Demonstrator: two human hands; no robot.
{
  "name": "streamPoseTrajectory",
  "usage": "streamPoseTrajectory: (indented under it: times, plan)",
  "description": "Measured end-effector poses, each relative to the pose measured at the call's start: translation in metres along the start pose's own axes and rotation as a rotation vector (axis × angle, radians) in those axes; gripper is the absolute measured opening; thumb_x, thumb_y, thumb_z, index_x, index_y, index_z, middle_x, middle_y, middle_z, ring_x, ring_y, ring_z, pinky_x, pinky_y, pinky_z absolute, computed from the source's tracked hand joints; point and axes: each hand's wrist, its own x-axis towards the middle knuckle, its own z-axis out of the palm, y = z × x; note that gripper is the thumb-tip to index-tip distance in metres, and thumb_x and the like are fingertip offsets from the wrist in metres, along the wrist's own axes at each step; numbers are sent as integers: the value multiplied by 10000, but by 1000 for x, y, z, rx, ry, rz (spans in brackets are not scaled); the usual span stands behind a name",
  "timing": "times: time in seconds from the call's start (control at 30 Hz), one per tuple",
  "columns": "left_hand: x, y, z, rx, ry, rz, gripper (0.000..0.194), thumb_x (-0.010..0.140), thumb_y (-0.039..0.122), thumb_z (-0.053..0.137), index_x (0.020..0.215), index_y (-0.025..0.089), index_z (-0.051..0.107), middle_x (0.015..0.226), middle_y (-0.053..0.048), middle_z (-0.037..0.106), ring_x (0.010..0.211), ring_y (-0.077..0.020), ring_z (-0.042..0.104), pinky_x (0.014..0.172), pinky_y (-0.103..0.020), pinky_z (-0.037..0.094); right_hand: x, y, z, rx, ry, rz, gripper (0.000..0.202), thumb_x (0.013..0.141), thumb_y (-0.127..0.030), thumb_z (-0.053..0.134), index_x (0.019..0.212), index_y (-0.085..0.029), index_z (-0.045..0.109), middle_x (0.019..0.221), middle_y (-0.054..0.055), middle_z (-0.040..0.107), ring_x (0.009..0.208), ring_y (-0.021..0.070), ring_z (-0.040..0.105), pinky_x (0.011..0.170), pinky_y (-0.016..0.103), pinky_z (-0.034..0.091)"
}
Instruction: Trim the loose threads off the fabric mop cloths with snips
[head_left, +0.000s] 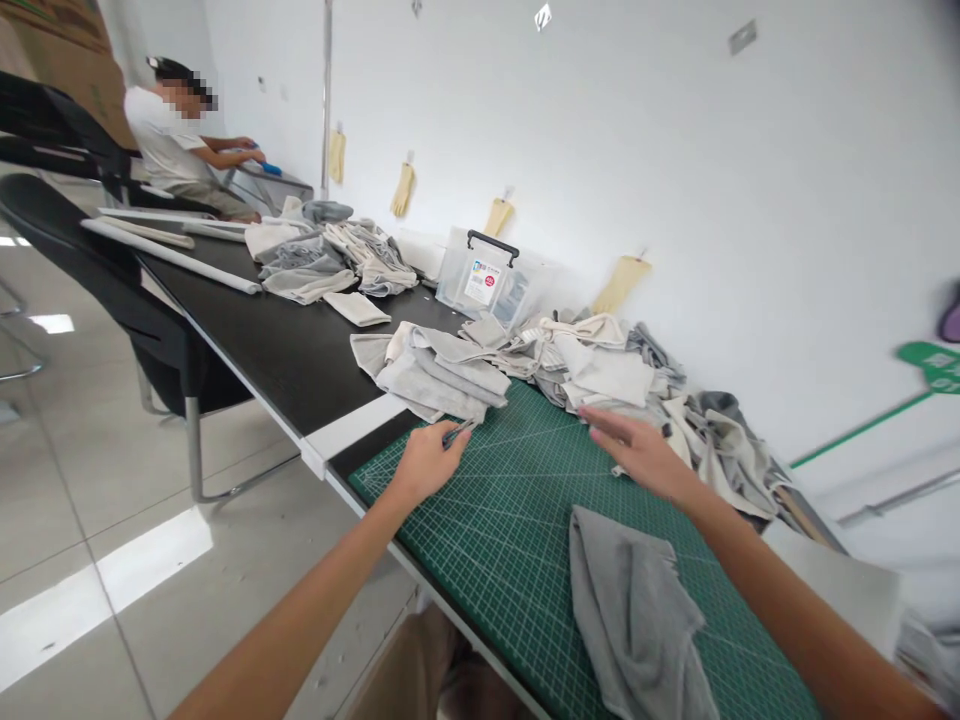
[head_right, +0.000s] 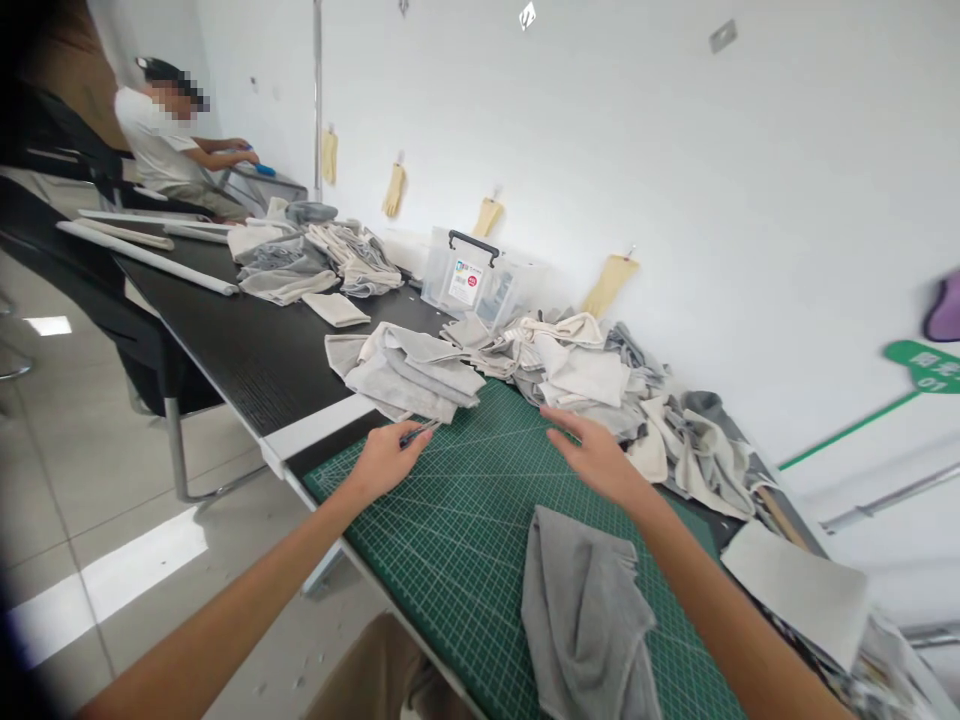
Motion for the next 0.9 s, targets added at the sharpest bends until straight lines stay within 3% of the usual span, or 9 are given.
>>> streamPoseTrajectory:
  times: [0.13, 0.23, 0.33, 0.5, 0.57, 0.63, 0.8, 0.9]
  plan:
    - [-1, 4, 1, 5, -35, 46, 373, 865, 462, 493, 985, 195, 723, 955, -54, 734, 832, -228, 658, 798, -311, 474, -103, 36, 2, -110, 28, 107, 456, 864, -395, 509, 1296, -252, 545, 1341, 72, 554, 1260, 263, 495, 1088, 498, 344]
    - [-4, 8, 1, 8, -86, 98, 412, 843, 518, 486, 965, 204, 723, 939, -39, 739, 849, -236, 661, 798, -311, 491, -154, 51, 14, -60, 71, 146, 459, 869, -403, 502, 1295, -237, 542, 1339, 79, 556, 1255, 246, 500, 1085, 469, 357]
    - [-8, 7, 0, 24, -153, 135, 492, 856, 577, 439, 1023, 195, 701, 996, -41, 732, 919, -242, 658, 832, -313, 500, -181, 62, 30, 53, 127, 140, 431, 883, -386, 490, 1275, -222, 559, 1324, 88, 568, 1239, 238, 514, 1083, 457, 362]
    - [-15, 10, 1, 112, -296, 227, 458, 842, 581, 487, 1052, 235, 701, 1062, -16, 720, 1000, -259, 653, 881, -332, 509, -195, 83, 49, 217, 242, 108, 398, 896, -345, 485, 1265, -225, 571, 1342, 79, 554, 1273, 234, 479, 1109, 490, 311]
    - [-19, 26, 9, 123, -331, 271, 441, 857, 561, 487, 1061, 232, 697, 1077, -23, 714, 1021, -259, 644, 915, -346, 497, -198, 89, 51, 261, 262, 85, 391, 883, -308, 507, 1258, -224, 578, 1350, 76, 547, 1283, 228, 468, 1115, 480, 302]
    - [-24, 56, 26, 119, -378, 342, 414, 881, 525, 481, 1084, 226, 683, 1092, -41, 704, 1026, -250, 634, 929, -346, 486, -201, 94, 49, 301, 279, 76, 377, 861, -261, 531, 1230, -229, 602, 1336, 71, 560, 1260, 222, 492, 1104, 462, 324]
    - [-30, 151, 93, 165, -642, 590, 347, 918, 449, 470, 1121, 245, 663, 967, -45, 702, 865, -190, 640, 785, -268, 502, -207, 100, 42, 371, 325, 108, 368, 814, -165, 545, 1157, -243, 652, 1289, 48, 601, 1216, 209, 533, 1086, 430, 353]
    - [-26, 177, 131, 163, -735, 676, 347, 927, 438, 459, 1151, 260, 656, 950, -41, 706, 845, -182, 640, 754, -258, 498, -209, 99, 40, 366, 351, 113, 387, 784, -129, 549, 1139, -234, 663, 1277, 46, 609, 1208, 206, 537, 1084, 411, 357]
